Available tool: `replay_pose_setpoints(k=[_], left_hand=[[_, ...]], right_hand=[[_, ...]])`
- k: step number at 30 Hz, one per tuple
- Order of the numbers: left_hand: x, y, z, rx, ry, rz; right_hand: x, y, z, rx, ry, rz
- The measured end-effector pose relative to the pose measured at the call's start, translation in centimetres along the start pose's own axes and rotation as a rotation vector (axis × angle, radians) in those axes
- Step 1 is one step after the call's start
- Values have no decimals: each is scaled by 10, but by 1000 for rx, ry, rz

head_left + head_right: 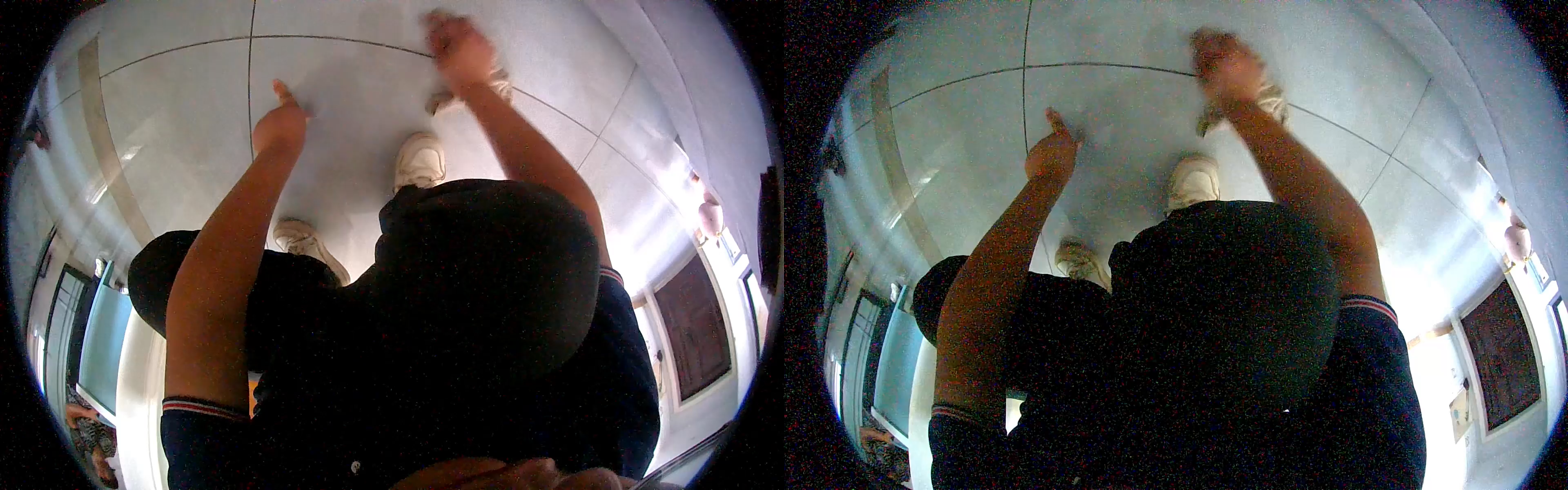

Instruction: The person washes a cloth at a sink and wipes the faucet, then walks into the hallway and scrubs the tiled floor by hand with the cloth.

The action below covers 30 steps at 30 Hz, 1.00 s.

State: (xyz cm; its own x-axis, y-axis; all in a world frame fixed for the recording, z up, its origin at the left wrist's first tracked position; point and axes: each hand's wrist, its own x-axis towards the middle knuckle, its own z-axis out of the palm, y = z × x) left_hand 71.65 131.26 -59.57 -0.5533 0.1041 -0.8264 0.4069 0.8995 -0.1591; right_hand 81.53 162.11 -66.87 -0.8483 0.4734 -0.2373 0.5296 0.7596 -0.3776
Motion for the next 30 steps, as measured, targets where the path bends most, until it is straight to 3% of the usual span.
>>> replay_pose_setpoints(k=[3,6,9,11,13,15,18,21,24,25,26,28,30], left_hand=[[-1,2,-4,-5,25,-3],[2,-2,2,-16,39,-4],[1,-8,2,-3,40,16],[-4,-4,-4,-20,-12,9],[-5,-3,-14,-67,-82,-19],[-1,-4,-9,-75,-55,-24],[4,-9,2,-41,-29,-8],[-5,-4,-10,-44,-81,-19],[-5,-2,-9,-23,-71,-15],[-4,-2,-8,-13,-52,-7],[-6,-1,-11,-14,-41,-11],[-11,4,-17,-24,-14,-15],[-7,1,-17,-57,-50,-15]], right_hand=[[-67,-35,5,44,-238,-414],[-97,-34,-4,144,-356,-517],[-96,-12,-14,252,-187,-302],[-74,36,-28,241,34,-154],[-52,80,-51,327,346,170],[-32,107,-89,68,459,327],[-26,140,-89,-112,427,325],[-14,146,-37,-287,423,415],[-10,74,-37,-115,441,518],[-12,57,-35,59,385,506],[-22,49,-23,-25,483,254],[-45,25,-24,-1,428,-54],[-60,18,-18,-54,275,-76]])
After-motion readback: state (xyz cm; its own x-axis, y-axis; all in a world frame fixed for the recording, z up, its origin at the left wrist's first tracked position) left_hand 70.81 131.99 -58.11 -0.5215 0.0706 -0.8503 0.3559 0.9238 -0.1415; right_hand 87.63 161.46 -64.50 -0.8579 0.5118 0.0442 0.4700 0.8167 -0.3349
